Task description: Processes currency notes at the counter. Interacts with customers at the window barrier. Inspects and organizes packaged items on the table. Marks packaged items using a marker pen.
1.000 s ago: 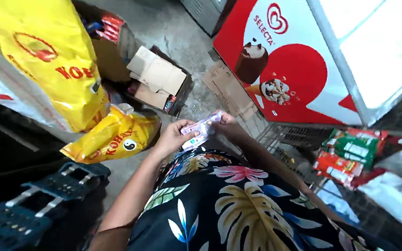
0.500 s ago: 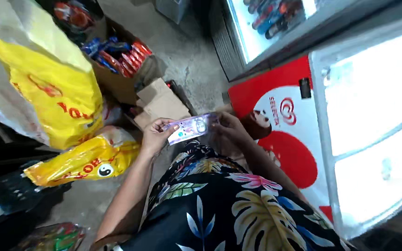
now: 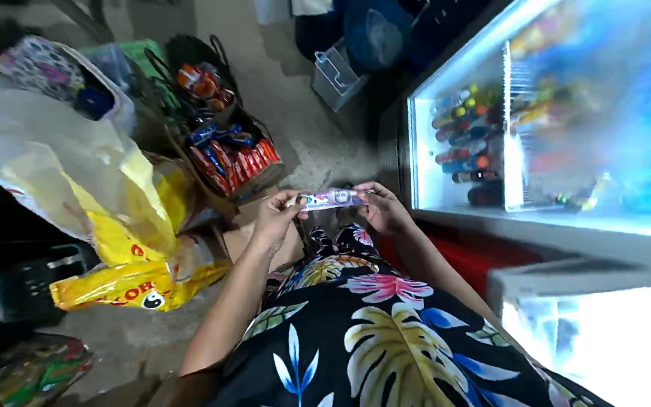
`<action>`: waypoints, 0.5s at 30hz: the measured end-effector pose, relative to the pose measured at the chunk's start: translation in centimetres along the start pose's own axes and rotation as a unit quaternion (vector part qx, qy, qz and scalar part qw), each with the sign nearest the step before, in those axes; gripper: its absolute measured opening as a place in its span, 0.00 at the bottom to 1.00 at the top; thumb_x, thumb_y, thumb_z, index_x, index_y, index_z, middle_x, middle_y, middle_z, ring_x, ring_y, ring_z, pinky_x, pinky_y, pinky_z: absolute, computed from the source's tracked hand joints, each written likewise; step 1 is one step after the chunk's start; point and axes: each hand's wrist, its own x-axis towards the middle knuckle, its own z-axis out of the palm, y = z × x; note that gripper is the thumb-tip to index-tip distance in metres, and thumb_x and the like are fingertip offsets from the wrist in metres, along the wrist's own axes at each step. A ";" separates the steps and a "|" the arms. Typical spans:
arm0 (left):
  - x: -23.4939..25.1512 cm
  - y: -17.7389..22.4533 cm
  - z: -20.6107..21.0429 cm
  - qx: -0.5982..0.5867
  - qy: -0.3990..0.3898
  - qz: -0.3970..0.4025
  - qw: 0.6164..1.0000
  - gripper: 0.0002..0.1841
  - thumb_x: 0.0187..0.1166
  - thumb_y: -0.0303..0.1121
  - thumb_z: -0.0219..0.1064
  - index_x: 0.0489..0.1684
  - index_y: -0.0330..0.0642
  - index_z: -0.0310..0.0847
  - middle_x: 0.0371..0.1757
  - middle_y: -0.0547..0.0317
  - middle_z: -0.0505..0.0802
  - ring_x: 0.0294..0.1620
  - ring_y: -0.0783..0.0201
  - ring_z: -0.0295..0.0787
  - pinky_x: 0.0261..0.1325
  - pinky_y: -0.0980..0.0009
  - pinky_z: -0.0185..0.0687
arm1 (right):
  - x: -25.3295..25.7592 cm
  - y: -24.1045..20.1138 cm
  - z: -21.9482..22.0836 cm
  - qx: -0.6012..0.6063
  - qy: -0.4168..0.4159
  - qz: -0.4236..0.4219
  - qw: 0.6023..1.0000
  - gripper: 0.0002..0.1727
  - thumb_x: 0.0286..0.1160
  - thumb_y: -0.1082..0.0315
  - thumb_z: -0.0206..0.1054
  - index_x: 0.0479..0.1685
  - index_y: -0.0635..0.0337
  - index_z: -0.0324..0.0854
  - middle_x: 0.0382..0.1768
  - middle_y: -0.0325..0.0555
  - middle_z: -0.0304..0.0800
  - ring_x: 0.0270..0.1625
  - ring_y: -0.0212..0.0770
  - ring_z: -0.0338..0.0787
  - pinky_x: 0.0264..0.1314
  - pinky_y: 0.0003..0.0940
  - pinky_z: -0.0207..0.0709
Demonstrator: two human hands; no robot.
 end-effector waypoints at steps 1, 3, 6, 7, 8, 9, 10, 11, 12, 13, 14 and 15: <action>1.6 0.4 0.4 -0.006 0.027 0.026 0.999 0.12 0.76 0.15 0.67 0.49 0.40 0.88 0.48 0.66 0.93 0.36 0.75 0.89 0.41 0.75 0.89 | 2.1 -1.6 -0.6 0.007 -0.030 0.000 1.000 0.15 0.85 0.75 0.51 0.46 0.51 0.85 0.40 0.34 0.92 0.32 0.25 0.85 0.37 0.22 0.80; 5.1 1.0 1.2 -0.050 0.077 0.070 0.993 0.13 0.72 0.14 0.66 0.39 0.45 0.89 0.45 0.68 0.93 0.34 0.75 0.88 0.38 0.76 0.89 | 5.8 -4.7 -1.8 0.008 -0.094 0.011 0.996 0.17 0.86 0.71 0.49 0.41 0.43 0.84 0.34 0.29 0.88 0.29 0.22 0.81 0.34 0.18 0.77; 10.6 3.6 3.5 -0.189 0.141 0.059 0.970 0.16 0.76 0.16 0.60 0.32 0.52 0.88 0.40 0.70 0.93 0.33 0.76 0.86 0.37 0.79 0.85 | 12.6 -10.9 -3.4 -0.003 -0.185 0.078 0.980 0.13 0.90 0.65 0.49 0.40 0.40 0.78 0.31 0.28 0.81 0.28 0.21 0.78 0.33 0.16 0.74; 12.3 4.8 4.4 -0.229 0.167 0.029 0.959 0.18 0.78 0.15 0.55 0.33 0.51 0.85 0.40 0.69 0.93 0.33 0.76 0.87 0.37 0.80 0.85 | 15.5 -12.4 -3.3 0.033 -0.188 0.104 0.976 0.14 0.89 0.67 0.50 0.36 0.42 0.79 0.29 0.29 0.82 0.27 0.22 0.79 0.32 0.17 0.75; 13.3 6.0 5.2 -0.247 0.193 -0.002 0.950 0.18 0.82 0.16 0.51 0.35 0.52 0.81 0.39 0.70 0.93 0.32 0.78 0.86 0.37 0.81 0.85 | 17.8 -13.8 -3.1 0.067 -0.185 0.129 0.972 0.16 0.87 0.70 0.50 0.33 0.44 0.79 0.27 0.30 0.84 0.26 0.24 0.81 0.32 0.19 0.76; 14.3 7.1 5.9 -0.257 0.213 -0.017 0.942 0.19 0.84 0.17 0.50 0.35 0.54 0.81 0.39 0.72 0.92 0.31 0.79 0.86 0.37 0.82 0.85 | 19.7 -15.0 -2.9 0.083 -0.190 0.144 0.968 0.16 0.86 0.71 0.51 0.33 0.45 0.80 0.27 0.31 0.86 0.26 0.25 0.82 0.32 0.20 0.77; 15.5 8.3 6.1 -0.254 0.223 -0.012 0.941 0.19 0.85 0.18 0.48 0.34 0.56 0.80 0.41 0.73 0.92 0.31 0.80 0.85 0.37 0.83 0.84 | 21.6 -16.3 -2.7 0.087 -0.200 0.145 0.965 0.15 0.85 0.72 0.51 0.38 0.46 0.82 0.28 0.32 0.86 0.26 0.25 0.82 0.33 0.20 0.78; 16.7 9.3 6.1 -0.244 0.231 0.002 0.942 0.19 0.85 0.18 0.48 0.35 0.56 0.80 0.42 0.74 0.91 0.32 0.80 0.84 0.38 0.83 0.83 | 23.4 -17.6 -2.5 0.083 -0.211 0.139 0.964 0.14 0.86 0.71 0.50 0.43 0.47 0.82 0.29 0.31 0.86 0.26 0.24 0.81 0.33 0.20 0.78; 17.6 10.2 6.0 -0.236 0.239 0.013 0.942 0.19 0.85 0.19 0.48 0.36 0.57 0.80 0.42 0.74 0.91 0.32 0.80 0.83 0.37 0.84 0.82 | 25.0 -18.5 -2.6 0.081 -0.218 0.135 0.963 0.14 0.87 0.71 0.49 0.47 0.48 0.82 0.28 0.31 0.84 0.26 0.24 0.80 0.32 0.20 0.77; 18.4 10.9 5.9 -0.234 0.254 0.020 0.938 0.18 0.85 0.19 0.47 0.37 0.56 0.79 0.41 0.73 0.90 0.31 0.80 0.82 0.35 0.84 0.81 | 26.5 -19.4 -2.7 0.086 -0.216 0.133 0.963 0.15 0.86 0.71 0.48 0.45 0.48 0.82 0.26 0.30 0.83 0.25 0.24 0.80 0.31 0.20 0.77; 19.0 11.5 5.9 -0.230 0.275 0.019 0.933 0.18 0.86 0.19 0.47 0.37 0.55 0.77 0.40 0.74 0.89 0.29 0.81 0.81 0.33 0.85 0.80 | 27.9 -20.2 -2.8 0.091 -0.210 0.134 0.964 0.16 0.85 0.72 0.47 0.41 0.47 0.82 0.23 0.28 0.81 0.23 0.24 0.79 0.30 0.20 0.76; 19.3 11.9 5.7 -0.232 0.290 0.021 0.928 0.18 0.86 0.19 0.47 0.36 0.55 0.76 0.41 0.74 0.89 0.29 0.80 0.81 0.33 0.84 0.79 | 29.3 -20.9 -3.0 0.095 -0.204 0.139 0.964 0.16 0.84 0.72 0.46 0.39 0.46 0.80 0.20 0.27 0.79 0.22 0.24 0.78 0.30 0.20 0.76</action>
